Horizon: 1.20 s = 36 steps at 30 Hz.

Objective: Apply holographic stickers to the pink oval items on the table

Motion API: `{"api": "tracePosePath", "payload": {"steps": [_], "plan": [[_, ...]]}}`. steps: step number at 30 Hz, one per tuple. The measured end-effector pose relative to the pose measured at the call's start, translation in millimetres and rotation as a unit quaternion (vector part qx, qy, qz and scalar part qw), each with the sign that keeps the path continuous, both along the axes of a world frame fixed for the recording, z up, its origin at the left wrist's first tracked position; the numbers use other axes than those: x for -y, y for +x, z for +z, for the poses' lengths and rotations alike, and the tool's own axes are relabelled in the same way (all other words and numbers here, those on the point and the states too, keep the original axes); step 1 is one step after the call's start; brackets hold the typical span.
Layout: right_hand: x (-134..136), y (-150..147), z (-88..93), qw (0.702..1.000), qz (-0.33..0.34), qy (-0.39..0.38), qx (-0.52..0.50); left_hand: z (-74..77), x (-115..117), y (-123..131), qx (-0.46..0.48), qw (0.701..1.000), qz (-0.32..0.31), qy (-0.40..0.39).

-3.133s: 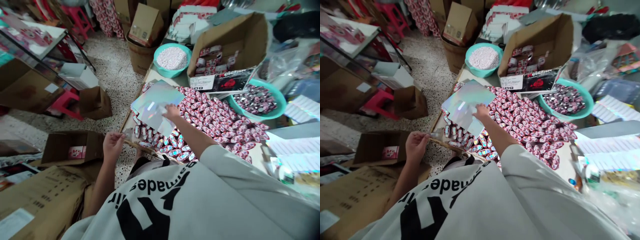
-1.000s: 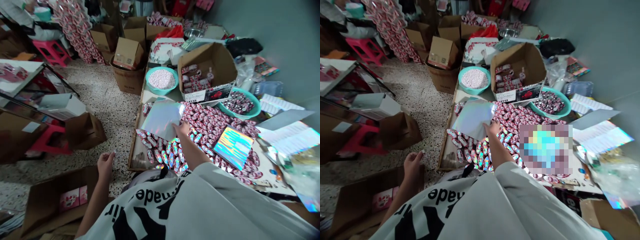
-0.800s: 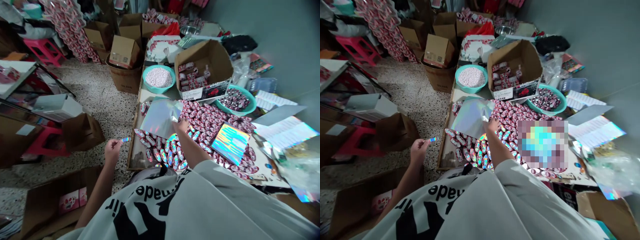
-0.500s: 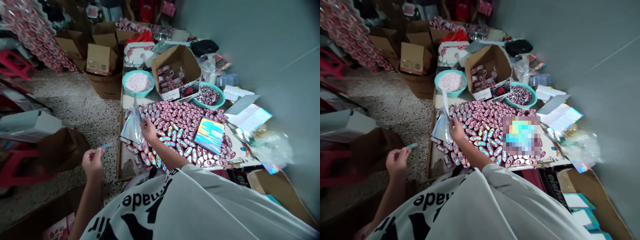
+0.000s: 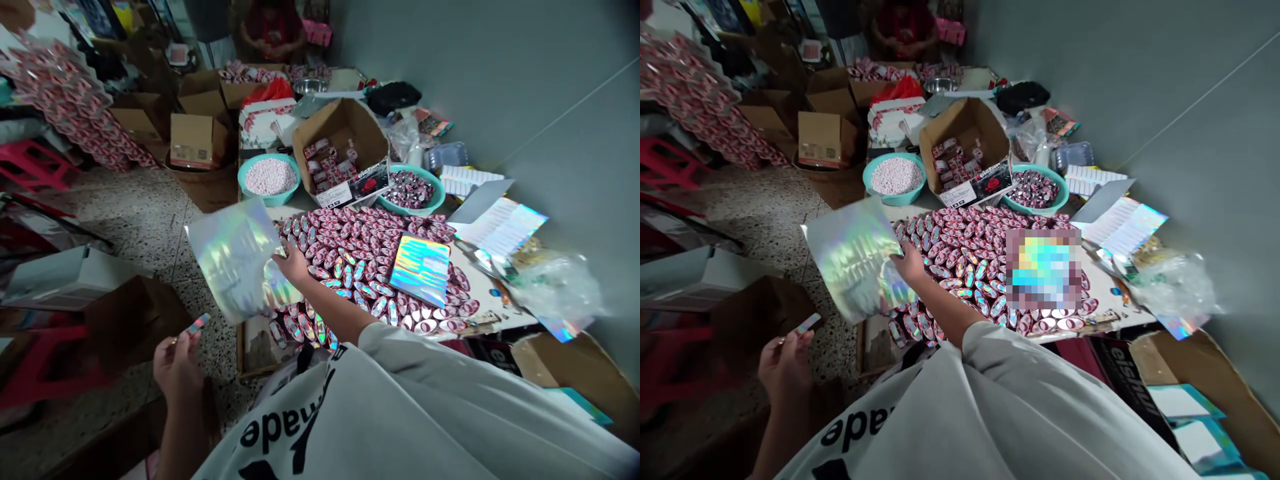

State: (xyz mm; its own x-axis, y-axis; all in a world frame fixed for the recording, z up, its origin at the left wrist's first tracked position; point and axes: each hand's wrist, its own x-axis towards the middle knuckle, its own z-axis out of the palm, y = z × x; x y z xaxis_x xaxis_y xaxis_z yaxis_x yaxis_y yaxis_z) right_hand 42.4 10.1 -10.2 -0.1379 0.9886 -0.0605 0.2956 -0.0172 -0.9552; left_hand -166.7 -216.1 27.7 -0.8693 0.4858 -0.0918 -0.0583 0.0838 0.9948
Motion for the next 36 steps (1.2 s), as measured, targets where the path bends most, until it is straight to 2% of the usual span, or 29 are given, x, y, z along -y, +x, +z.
{"api": "tracePosePath", "payload": {"steps": [2, 4, 6, 8, 10, 11, 13, 15, 18, 23, 29, 33, 36], "plan": [[-9, 12, -17.6, 0.996, -0.004, -0.032, 0.078, -1.3, -3, 10, -0.002, 1.0, -0.026, -0.014], [-15, 24, -27.4, 0.991, -0.011, -0.027, 0.131, -2.2, -8, 26, 0.023, 0.998, -0.045, -0.027], [-14, 35, -27.8, 0.987, -0.024, 0.017, 0.157, -3.5, -15, 46, 0.073, 0.993, -0.085, -0.035], [-6, 46, -20.8, 0.988, -0.013, 0.054, 0.146, -5.7, -26, 68, 0.129, 0.982, -0.134, -0.029], [11, 59, -10.8, 0.995, 0.057, 0.02, 0.075, -9.0, -41, 91, 0.181, 0.97, -0.165, -0.012], [20, 67, -5.9, 0.994, 0.106, -0.029, 0.019, -11.0, -50, 103, 0.205, 0.963, -0.175, -0.002], [39, 86, 2.5, 0.968, 0.175, -0.15, -0.105, -15.4, -70, 129, 0.25, 0.947, -0.2, 0.014], [50, 107, 8.9, 0.934, 0.183, -0.235, -0.196, -19.6, -91, 155, 0.287, 0.928, -0.236, 0.02], [48, 137, 15.6, 0.916, 0.157, -0.279, -0.243, -24.0, -116, 192, 0.313, 0.911, -0.269, 0.018], [16, 169, 22.1, 0.888, 0.173, -0.321, -0.28, -25.3, -140, 239, 0.301, 0.924, -0.233, 0.039], [-11, 183, 16.6, 0.874, 0.191, -0.319, -0.313, -29.6, -164, 262, 0.274, 0.95, -0.151, 0.01], [-26, 187, 3.8, 0.903, 0.193, -0.27, -0.272, -40.1, -181, 269, 0.237, 0.965, -0.108, -0.02], [-38, 186, -11.1, 0.929, 0.148, -0.249, -0.231, -52.0, -193, 272, 0.235, 0.966, -0.096, -0.037]]}}
